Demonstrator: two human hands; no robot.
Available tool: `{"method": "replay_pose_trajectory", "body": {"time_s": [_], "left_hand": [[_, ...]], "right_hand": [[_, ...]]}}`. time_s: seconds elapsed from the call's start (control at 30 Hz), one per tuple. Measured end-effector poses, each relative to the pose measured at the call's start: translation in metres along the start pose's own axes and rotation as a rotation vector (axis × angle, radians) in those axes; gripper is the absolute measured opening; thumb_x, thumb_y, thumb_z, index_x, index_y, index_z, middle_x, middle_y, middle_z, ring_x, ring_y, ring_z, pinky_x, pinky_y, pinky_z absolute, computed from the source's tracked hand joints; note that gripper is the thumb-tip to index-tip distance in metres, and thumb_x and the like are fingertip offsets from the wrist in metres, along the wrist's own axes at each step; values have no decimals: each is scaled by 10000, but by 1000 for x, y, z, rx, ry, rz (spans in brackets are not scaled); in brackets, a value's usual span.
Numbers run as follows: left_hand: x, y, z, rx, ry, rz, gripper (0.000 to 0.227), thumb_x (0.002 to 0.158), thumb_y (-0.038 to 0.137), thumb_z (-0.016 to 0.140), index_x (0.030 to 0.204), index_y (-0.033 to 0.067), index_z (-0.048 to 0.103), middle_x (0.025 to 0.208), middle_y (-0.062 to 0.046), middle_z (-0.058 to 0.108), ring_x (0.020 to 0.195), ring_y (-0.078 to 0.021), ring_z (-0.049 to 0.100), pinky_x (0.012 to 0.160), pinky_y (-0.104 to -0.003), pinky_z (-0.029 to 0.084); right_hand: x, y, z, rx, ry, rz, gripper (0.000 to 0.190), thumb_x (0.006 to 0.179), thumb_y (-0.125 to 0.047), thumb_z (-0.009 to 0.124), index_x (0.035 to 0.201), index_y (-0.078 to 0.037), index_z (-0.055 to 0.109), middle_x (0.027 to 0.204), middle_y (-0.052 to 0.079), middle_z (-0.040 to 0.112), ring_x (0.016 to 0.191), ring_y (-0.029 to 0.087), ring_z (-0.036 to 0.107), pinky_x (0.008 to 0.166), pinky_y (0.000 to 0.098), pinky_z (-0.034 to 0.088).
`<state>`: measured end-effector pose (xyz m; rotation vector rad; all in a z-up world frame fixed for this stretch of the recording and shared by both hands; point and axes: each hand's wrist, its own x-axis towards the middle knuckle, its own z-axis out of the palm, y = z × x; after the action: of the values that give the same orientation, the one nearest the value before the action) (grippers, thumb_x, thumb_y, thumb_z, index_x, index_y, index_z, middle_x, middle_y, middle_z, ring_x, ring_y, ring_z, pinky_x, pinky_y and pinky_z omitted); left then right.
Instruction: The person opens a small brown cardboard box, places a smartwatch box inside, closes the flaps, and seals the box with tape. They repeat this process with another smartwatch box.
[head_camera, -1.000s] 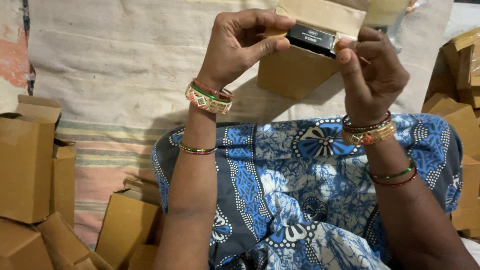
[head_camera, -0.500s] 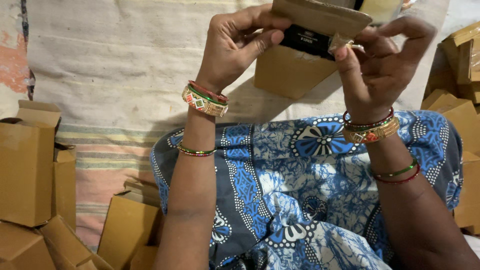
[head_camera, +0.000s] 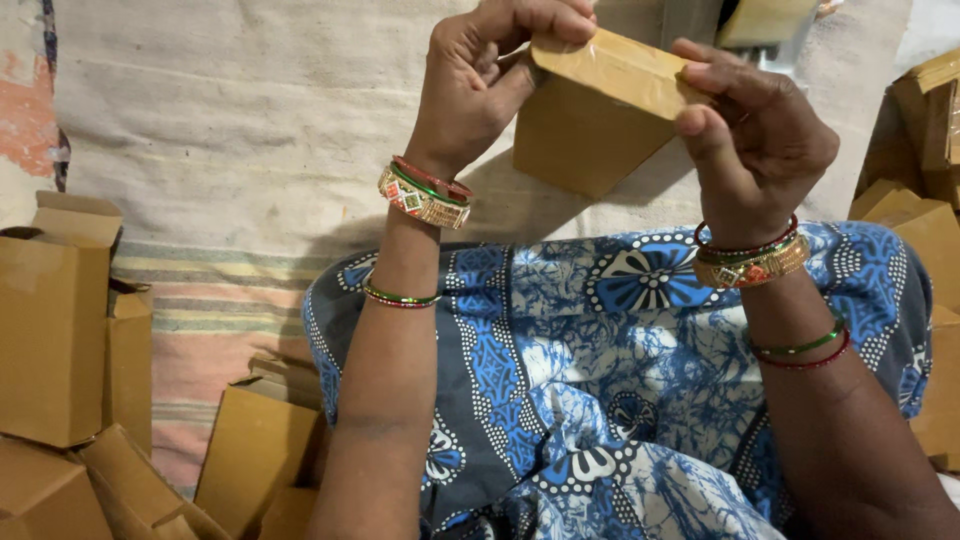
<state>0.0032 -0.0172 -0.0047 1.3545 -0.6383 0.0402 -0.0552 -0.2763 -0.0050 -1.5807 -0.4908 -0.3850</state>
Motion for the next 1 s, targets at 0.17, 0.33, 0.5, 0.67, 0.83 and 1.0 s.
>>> {"method": "replay_pose_trajectory", "body": {"time_s": [0.17,0.33,0.5,0.67,0.83,1.0], "left_hand": [[-4,10,-3,-64,-134,0,368,1011,-112,631,1347,36,649,1366,-71,670,1270,-136,651,1164,-291,527],[-3,5,3,-48,-86,-28,270,1077,-38,712,1327,62,682,1272,-56,723,1205,-125,689,1101,-284,574],[-4,0,4,-43,-73,-37,248,1083,-24,728,1303,89,707,1234,-32,744,1167,-117,712,1068,-292,602],[-5,5,7,21,-36,-79,254,1056,-3,731,1291,87,704,1264,-28,747,1157,-114,722,1064,-286,604],[-5,6,30,-5,84,-55,305,1016,-33,674,1293,94,663,1232,6,709,1093,-74,681,1014,-243,571],[-7,-3,49,-149,277,-175,358,891,-91,517,1152,30,732,1151,-21,738,950,-91,657,865,-254,554]], "right_hand": [[-5,4,0,-93,77,27,176,1094,-104,695,1240,-9,675,1170,98,743,943,51,683,822,170,557],[-7,7,-3,-101,63,53,149,1145,6,704,1291,-4,676,1217,137,752,957,58,668,847,177,553],[-8,14,-5,-102,33,-16,107,1176,37,698,1268,1,655,1259,150,737,1070,87,696,934,204,577],[-11,19,-8,-174,47,-6,201,1114,6,781,1285,-5,676,1199,129,758,869,26,637,736,139,511],[-8,15,-7,-141,40,28,179,1104,5,776,1248,6,669,1205,117,744,908,36,652,751,145,523],[-5,7,-3,-78,36,92,173,1085,-2,787,1223,-9,683,1210,117,730,906,48,639,755,156,517]]}}
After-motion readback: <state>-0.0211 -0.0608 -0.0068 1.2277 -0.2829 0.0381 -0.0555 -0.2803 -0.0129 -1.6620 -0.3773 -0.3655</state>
